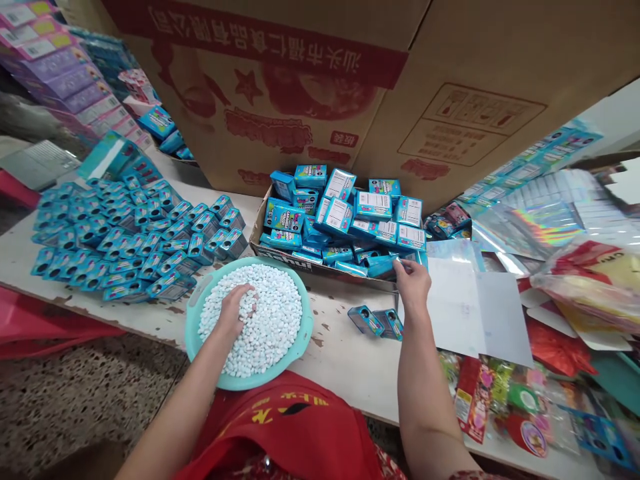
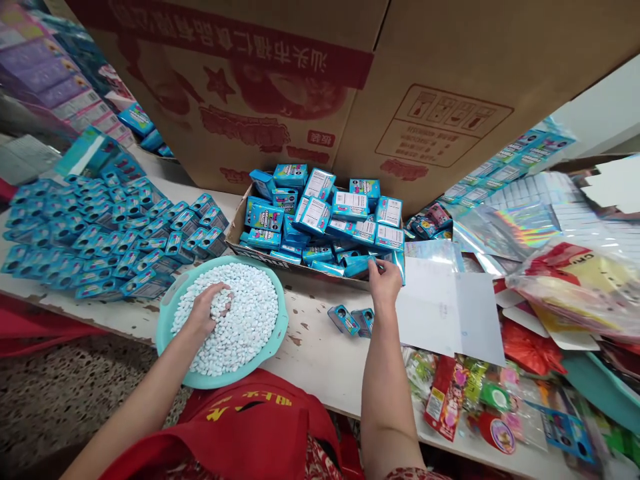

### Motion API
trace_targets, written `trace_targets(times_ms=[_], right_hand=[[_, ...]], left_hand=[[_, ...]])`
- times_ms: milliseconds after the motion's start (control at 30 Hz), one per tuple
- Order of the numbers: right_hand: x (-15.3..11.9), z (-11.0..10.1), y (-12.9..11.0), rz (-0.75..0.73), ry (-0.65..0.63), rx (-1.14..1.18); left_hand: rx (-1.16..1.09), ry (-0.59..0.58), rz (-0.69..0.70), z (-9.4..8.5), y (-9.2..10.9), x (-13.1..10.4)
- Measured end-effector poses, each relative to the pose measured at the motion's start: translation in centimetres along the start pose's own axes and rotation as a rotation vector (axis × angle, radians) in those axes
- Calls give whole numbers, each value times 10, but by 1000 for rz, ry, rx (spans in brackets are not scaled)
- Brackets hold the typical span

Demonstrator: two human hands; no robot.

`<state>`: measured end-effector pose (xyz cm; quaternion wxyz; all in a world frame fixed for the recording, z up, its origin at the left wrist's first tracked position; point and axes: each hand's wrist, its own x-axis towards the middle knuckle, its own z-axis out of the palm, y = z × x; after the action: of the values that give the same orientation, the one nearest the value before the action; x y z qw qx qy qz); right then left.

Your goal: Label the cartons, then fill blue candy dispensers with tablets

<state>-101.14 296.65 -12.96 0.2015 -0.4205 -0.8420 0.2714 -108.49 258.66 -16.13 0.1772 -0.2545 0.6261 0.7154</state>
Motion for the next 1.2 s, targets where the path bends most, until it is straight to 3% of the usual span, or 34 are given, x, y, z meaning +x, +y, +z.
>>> trace_targets(times_ms=[200,300,400,500,667,800,900,1033,1200], right_hand=[[3,-11,4,-150,-3,170],[-5,-26,-5,-274,62,364],[-14,-35,-21,-262,48,523],[-33,-28,-45,-233,-114,634],[-95,1,-91,-311,-561,645],[-146,24,-118,-449,-719,429],[-169,36,-129,-607,-737,265],[-182,44,-141,-740,-771,207],[-185,48,-149,-696,-774,274]], left_hand=[[-190,-99,-150,-8,5,4],[-363,-162,-260,-13,12,5],[-463,-174,-342,-14,18,3],[-510,-171,-375,-11,21,1],[-557,-183,-357,-6,26,-9],[-578,-259,-288,4,47,-34],[-589,-320,-98,17,62,-58],[-538,-209,185,34,62,-70],[-494,-61,256,39,46,-62]])
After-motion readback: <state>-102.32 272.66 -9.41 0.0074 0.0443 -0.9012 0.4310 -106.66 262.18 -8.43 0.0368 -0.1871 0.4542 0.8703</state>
